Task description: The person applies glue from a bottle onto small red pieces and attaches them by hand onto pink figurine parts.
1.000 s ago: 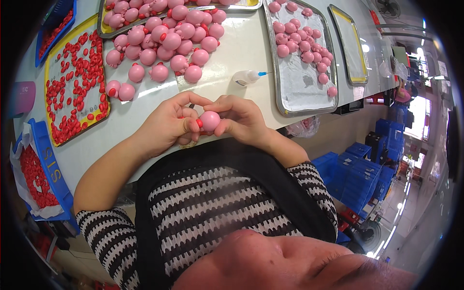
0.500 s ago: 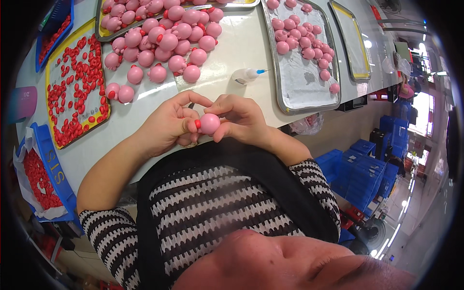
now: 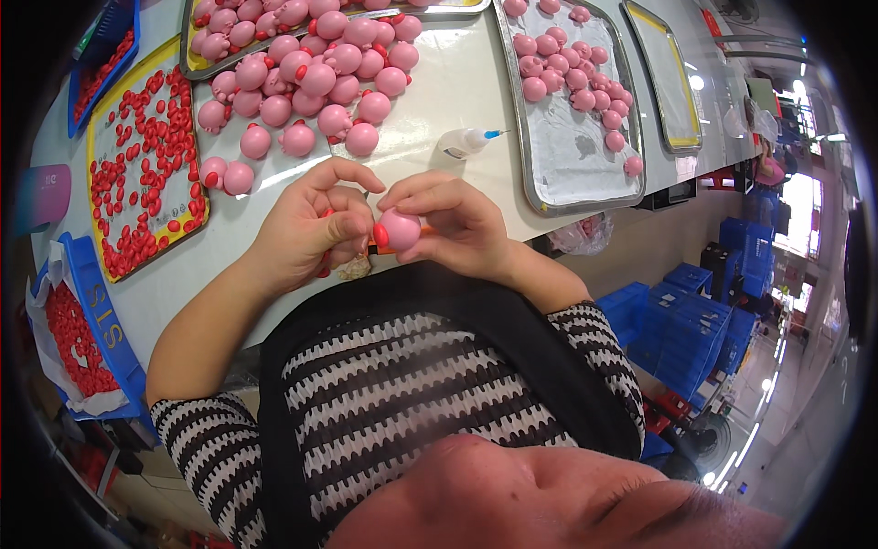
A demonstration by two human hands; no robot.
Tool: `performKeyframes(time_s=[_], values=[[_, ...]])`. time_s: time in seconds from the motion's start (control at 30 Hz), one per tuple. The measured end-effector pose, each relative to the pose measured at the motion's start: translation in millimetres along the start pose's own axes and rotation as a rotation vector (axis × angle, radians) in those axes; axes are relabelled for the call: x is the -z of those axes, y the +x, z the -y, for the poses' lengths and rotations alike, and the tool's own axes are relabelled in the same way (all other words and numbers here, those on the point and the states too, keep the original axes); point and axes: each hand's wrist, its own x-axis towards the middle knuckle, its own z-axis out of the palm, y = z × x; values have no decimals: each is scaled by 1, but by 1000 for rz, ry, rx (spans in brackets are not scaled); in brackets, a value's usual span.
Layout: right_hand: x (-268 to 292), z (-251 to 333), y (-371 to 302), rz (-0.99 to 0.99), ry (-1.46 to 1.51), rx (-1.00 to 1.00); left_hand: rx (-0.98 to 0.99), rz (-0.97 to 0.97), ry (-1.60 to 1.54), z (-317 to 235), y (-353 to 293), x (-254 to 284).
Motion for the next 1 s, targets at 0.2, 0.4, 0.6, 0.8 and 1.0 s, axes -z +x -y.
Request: performKeyframes(time_s=[0.2, 0.4, 0.6, 0.8, 1.0], values=[[4, -3, 3, -130, -341, 70, -357, -153, 593, 6, 1, -9], [6, -4, 3, -48, -325, 56, -446, -175, 885, 1, -2, -14], [4, -5, 2, -43, -307, 31, -448, -180, 891, -2, -6, -12], [-5, -1, 8, -62, -272, 5, -315, -202, 684, -1, -13, -8], [-16, 1, 16, -113, -106, -23, -154, -201, -370, -19, -15, 11]])
